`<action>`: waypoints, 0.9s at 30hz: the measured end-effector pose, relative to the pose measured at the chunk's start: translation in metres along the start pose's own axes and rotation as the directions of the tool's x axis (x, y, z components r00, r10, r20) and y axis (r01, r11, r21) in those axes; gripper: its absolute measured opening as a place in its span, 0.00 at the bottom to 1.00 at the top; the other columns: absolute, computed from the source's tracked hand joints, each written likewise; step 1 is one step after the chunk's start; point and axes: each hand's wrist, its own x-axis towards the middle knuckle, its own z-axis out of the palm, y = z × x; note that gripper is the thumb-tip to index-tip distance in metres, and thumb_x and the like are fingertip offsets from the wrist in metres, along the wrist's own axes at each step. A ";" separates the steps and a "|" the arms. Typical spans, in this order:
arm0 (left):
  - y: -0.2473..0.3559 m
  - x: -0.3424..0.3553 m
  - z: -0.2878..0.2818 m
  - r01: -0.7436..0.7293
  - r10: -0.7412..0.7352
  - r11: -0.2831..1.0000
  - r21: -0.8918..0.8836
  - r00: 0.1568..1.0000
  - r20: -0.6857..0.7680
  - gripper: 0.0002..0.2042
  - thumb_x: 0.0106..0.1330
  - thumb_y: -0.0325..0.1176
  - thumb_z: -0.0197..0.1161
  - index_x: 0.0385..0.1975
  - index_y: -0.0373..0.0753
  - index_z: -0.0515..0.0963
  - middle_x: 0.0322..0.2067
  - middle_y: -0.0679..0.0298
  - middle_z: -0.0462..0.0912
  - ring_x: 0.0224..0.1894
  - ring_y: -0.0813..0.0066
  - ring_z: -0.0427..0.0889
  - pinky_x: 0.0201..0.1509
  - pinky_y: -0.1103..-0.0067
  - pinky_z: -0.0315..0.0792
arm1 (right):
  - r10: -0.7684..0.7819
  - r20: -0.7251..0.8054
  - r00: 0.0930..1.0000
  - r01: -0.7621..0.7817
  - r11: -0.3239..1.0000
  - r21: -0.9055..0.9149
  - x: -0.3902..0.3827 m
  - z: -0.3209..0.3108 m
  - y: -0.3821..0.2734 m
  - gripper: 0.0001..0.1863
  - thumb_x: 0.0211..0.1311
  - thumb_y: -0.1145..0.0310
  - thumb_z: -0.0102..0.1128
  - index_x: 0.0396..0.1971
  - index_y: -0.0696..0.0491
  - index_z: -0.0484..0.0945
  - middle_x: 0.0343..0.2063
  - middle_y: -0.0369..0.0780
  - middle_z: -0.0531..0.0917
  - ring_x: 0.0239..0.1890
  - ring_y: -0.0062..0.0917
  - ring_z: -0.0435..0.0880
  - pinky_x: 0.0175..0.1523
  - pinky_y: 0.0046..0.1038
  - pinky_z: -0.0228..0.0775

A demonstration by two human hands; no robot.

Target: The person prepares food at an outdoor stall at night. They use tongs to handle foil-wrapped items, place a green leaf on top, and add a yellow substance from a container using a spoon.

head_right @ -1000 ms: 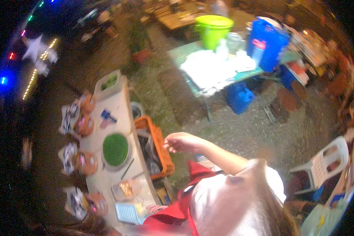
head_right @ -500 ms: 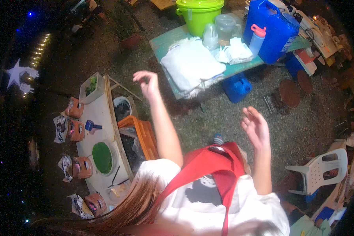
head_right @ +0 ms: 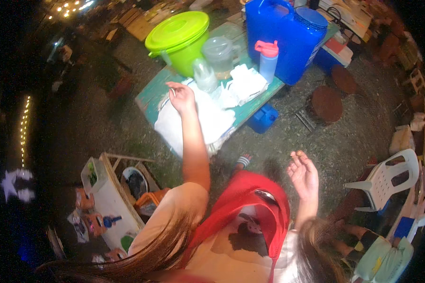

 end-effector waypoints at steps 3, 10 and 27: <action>0.016 0.029 -0.083 0.211 -0.105 0.354 0.911 0.977 -0.186 0.13 0.59 0.33 0.56 0.42 0.35 0.69 0.43 0.61 0.74 0.46 0.77 0.72 0.46 0.80 0.70 | -0.011 -0.022 1.000 0.011 1.000 0.020 0.024 0.018 0.002 0.09 0.57 0.70 0.49 0.38 0.53 0.71 0.40 0.38 0.75 0.33 0.22 0.73 0.40 0.25 0.68; -0.001 0.023 -0.163 -0.322 -0.357 -0.932 0.166 0.896 -0.265 0.22 0.54 0.42 0.60 0.42 0.30 0.71 0.40 0.47 0.74 0.44 0.57 0.75 0.47 0.70 0.67 | 0.032 0.064 0.997 -0.031 0.999 -0.019 0.087 0.056 0.027 0.10 0.58 0.70 0.47 0.39 0.52 0.70 0.39 0.39 0.77 0.32 0.23 0.75 0.41 0.25 0.69; -0.107 -0.119 -0.033 -0.512 -0.985 -0.127 0.850 0.163 -0.049 0.28 0.50 0.26 0.65 0.51 0.34 0.61 0.51 0.56 0.66 0.50 0.68 0.70 0.51 0.77 0.67 | -0.537 -0.309 0.785 0.198 0.690 -0.696 0.103 0.026 0.086 0.14 0.55 0.61 0.58 0.37 0.55 0.76 0.26 0.33 0.79 0.25 0.13 0.74 0.28 0.18 0.65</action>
